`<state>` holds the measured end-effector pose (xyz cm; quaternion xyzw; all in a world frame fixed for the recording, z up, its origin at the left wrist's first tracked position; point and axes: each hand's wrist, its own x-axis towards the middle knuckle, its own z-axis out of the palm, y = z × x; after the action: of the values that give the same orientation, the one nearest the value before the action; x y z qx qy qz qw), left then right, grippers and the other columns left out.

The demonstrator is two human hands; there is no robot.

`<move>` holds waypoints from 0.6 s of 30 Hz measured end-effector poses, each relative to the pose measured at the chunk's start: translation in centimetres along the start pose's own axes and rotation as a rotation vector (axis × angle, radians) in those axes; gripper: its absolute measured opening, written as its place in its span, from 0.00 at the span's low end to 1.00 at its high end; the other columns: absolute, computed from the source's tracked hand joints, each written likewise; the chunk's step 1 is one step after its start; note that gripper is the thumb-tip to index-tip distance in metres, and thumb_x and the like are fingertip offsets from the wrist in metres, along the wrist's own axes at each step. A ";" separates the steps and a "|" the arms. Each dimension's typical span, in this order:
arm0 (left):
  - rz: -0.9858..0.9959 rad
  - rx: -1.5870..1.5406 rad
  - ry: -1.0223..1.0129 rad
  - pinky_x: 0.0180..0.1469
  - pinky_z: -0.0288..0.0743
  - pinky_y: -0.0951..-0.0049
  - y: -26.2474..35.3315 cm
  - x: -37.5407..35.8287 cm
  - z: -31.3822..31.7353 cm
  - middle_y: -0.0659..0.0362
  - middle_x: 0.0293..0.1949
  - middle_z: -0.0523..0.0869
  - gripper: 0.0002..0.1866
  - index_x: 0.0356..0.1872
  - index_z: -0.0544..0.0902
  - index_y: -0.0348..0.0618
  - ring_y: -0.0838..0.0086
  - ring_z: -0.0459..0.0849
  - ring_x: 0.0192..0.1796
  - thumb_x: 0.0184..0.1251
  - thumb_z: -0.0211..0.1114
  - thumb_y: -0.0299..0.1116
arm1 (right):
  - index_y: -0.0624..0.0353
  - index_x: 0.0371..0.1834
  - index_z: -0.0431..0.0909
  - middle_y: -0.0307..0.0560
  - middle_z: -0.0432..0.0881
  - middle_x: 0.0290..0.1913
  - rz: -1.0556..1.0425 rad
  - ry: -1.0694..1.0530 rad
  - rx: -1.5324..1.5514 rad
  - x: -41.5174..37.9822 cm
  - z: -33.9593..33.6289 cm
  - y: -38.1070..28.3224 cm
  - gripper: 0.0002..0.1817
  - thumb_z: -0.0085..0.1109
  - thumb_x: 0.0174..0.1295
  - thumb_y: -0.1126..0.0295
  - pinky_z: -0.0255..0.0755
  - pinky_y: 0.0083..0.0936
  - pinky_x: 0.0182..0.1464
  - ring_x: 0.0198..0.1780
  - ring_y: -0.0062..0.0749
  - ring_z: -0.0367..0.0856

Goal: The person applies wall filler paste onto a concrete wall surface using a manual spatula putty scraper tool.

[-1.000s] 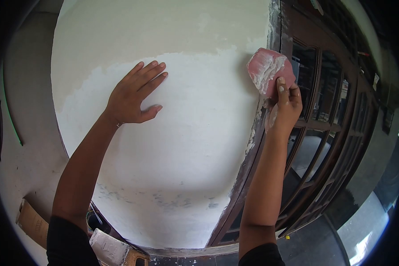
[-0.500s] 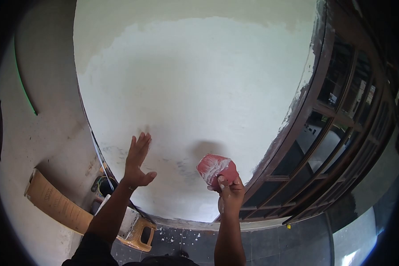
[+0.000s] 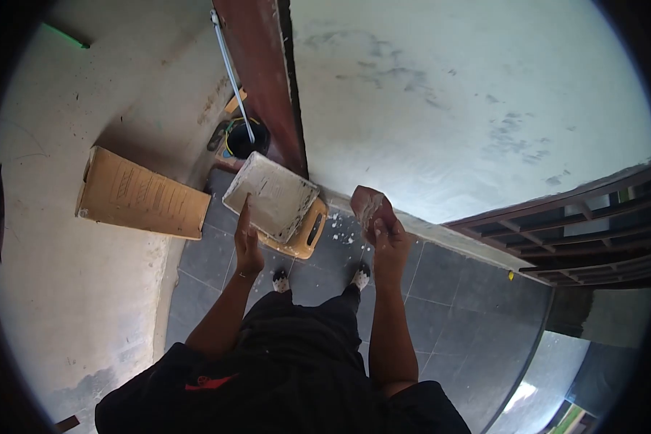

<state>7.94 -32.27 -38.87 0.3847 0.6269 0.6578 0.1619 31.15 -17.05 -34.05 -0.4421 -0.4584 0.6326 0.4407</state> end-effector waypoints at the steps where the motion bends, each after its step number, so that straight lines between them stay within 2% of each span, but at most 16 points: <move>1: -0.046 0.009 0.000 0.80 0.48 0.57 -0.9 -1.5 -1.8 0.36 0.77 0.61 0.47 0.77 0.56 0.24 0.52 0.57 0.81 0.77 0.48 0.62 | 0.68 0.57 0.79 0.46 0.85 0.48 0.022 0.040 -0.001 -0.9 1.6 1.4 0.13 0.55 0.74 0.75 0.84 0.24 0.44 0.42 0.25 0.85; 4: -0.252 -0.051 0.043 0.80 0.47 0.58 -3.9 -2.7 -5.7 0.38 0.78 0.61 0.46 0.77 0.56 0.25 0.53 0.56 0.81 0.78 0.46 0.62 | 0.68 0.54 0.78 0.44 0.84 0.46 0.103 0.063 -0.111 -3.2 4.9 6.0 0.10 0.54 0.74 0.77 0.84 0.23 0.43 0.42 0.23 0.84; 7: -0.427 -0.100 0.056 0.81 0.46 0.59 -7.0 -4.1 -7.9 0.40 0.78 0.60 0.45 0.78 0.56 0.26 0.55 0.56 0.82 0.79 0.45 0.62 | 0.68 0.52 0.78 0.43 0.83 0.46 0.180 0.091 -0.094 -3.8 7.6 10.8 0.09 0.53 0.73 0.78 0.83 0.23 0.42 0.42 0.21 0.82; 12: -0.717 -0.194 0.080 0.81 0.45 0.61 -14.0 -7.0 -8.4 0.42 0.79 0.59 0.44 0.78 0.56 0.28 0.57 0.55 0.82 0.80 0.43 0.61 | 0.68 0.52 0.79 0.45 0.84 0.44 0.274 0.066 -0.216 -3.4 10.4 20.2 0.09 0.54 0.73 0.78 0.82 0.24 0.41 0.41 0.22 0.83; 14: -0.822 -0.228 0.099 0.81 0.45 0.61 -17.0 -7.8 -7.8 0.43 0.80 0.58 0.44 0.78 0.55 0.28 0.58 0.54 0.83 0.80 0.42 0.61 | 0.67 0.51 0.79 0.46 0.86 0.42 0.240 0.006 -0.511 -2.2 11.8 23.3 0.09 0.56 0.72 0.76 0.81 0.24 0.41 0.39 0.21 0.83; 15: -0.878 -0.241 0.112 0.82 0.44 0.62 -18.4 -8.3 -7.7 0.44 0.80 0.58 0.44 0.78 0.55 0.29 0.59 0.54 0.83 0.80 0.42 0.61 | 0.65 0.51 0.80 0.53 0.88 0.40 0.229 -0.009 -0.624 -1.4 12.9 23.8 0.10 0.59 0.70 0.74 0.80 0.29 0.41 0.38 0.34 0.88; 16: -0.926 -0.259 0.126 0.82 0.44 0.62 -19.9 -8.6 -7.7 0.44 0.80 0.58 0.43 0.78 0.55 0.29 0.59 0.54 0.83 0.81 0.42 0.61 | 0.65 0.51 0.80 0.53 0.88 0.40 0.243 -0.009 -0.626 -0.5 13.3 25.5 0.10 0.59 0.70 0.74 0.80 0.29 0.41 0.38 0.34 0.88; 18: -1.025 -0.291 0.160 0.82 0.44 0.63 -22.7 -9.0 -7.3 0.45 0.80 0.57 0.43 0.79 0.55 0.30 0.60 0.53 0.83 0.81 0.41 0.61 | 0.63 0.50 0.80 0.60 0.88 0.40 0.025 -0.110 -0.871 1.0 13.7 28.6 0.10 0.60 0.69 0.72 0.79 0.37 0.43 0.42 0.55 0.88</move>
<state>2.53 -40.00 -62.54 -0.0484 0.6472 0.6016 0.4656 13.36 -24.17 -59.38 -0.5581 -0.6996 0.4081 0.1803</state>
